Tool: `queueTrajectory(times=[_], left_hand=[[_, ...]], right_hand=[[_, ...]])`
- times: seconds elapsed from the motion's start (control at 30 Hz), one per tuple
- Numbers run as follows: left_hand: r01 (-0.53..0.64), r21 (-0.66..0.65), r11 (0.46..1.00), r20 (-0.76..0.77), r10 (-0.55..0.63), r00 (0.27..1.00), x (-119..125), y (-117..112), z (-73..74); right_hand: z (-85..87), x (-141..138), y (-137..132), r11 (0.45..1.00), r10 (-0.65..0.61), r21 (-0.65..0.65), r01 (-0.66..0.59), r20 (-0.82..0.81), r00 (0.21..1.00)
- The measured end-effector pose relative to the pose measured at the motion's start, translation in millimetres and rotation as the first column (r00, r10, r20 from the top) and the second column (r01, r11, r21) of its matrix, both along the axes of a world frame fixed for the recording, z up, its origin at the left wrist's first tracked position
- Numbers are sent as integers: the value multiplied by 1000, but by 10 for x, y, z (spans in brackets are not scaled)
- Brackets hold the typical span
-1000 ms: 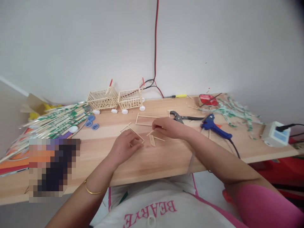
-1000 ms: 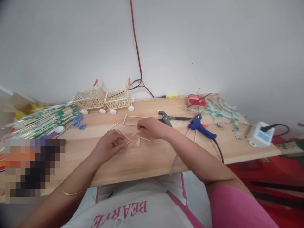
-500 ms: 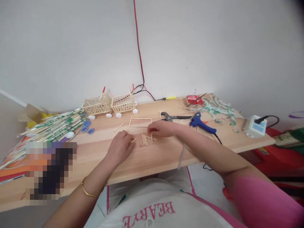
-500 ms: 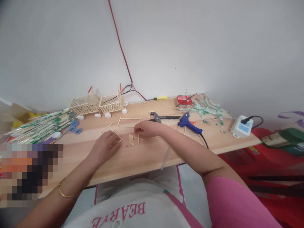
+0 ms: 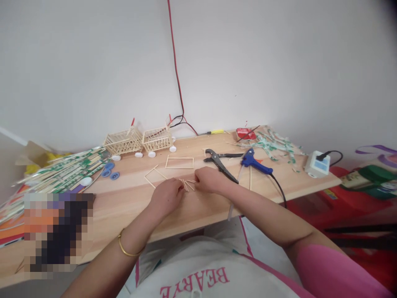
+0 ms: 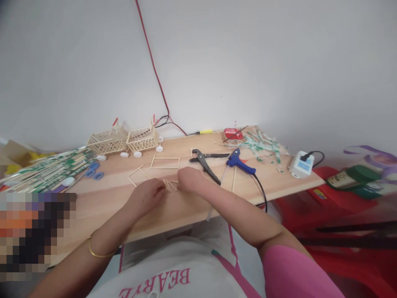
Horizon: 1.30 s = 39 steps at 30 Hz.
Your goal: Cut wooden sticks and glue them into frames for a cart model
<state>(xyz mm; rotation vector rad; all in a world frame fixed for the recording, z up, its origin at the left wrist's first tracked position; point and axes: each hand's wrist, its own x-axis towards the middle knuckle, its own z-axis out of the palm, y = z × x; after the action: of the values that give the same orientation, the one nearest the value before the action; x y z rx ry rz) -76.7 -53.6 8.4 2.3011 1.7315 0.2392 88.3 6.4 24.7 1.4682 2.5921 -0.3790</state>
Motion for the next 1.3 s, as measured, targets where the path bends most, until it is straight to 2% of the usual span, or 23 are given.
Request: queueTrajectory(times=[0.1, 0.23, 0.4, 0.53, 0.6, 0.7, 0.8, 0.9, 1.03, 1.3], left_hand=[[-53, -11, 999, 2, 53, 999, 49, 40, 26], [-80, -4, 997, 60, 81, 995, 120, 103, 71], [-61, -24, 998, 129, 64, 990, 203, 166, 60], [-70, -23, 997, 231, 73, 970, 260, 211, 21], [-84, -16, 996, 340, 85, 937, 297, 231, 20], [-132, -26, 991, 527, 126, 840, 368, 251, 24], [-190, 21, 981, 615, 137, 776, 438, 253, 9], [-171, 125, 977, 571, 70, 818, 485, 243, -21], [-38, 153, 987, 437, -33, 899, 523, 242, -55], [-32, 101, 994, 412, -13, 911, 545, 302, -111]], right_hand=[[-4, 6, 28, 1000, -14, -4, 15, 42, 999], [-95, 69, 46, 1000, -17, 20, 17, 35, 999], [-237, 199, 60, 998, -27, 48, 32, -97, 995], [-239, 281, 72, 999, -27, 36, 39, -285, 958], [-217, 311, 56, 999, -15, 29, 30, -405, 914], [-212, 339, 2, 999, -18, 33, 43, -554, 832], [-265, 350, -60, 994, -56, 39, 106, -645, 762], [-348, 368, -110, 988, -93, 26, 155, -697, 711], [-441, 403, -162, 984, -126, -5, 180, -734, 667], [-538, 374, -197, 979, -164, -54, 197, -780, 603]])
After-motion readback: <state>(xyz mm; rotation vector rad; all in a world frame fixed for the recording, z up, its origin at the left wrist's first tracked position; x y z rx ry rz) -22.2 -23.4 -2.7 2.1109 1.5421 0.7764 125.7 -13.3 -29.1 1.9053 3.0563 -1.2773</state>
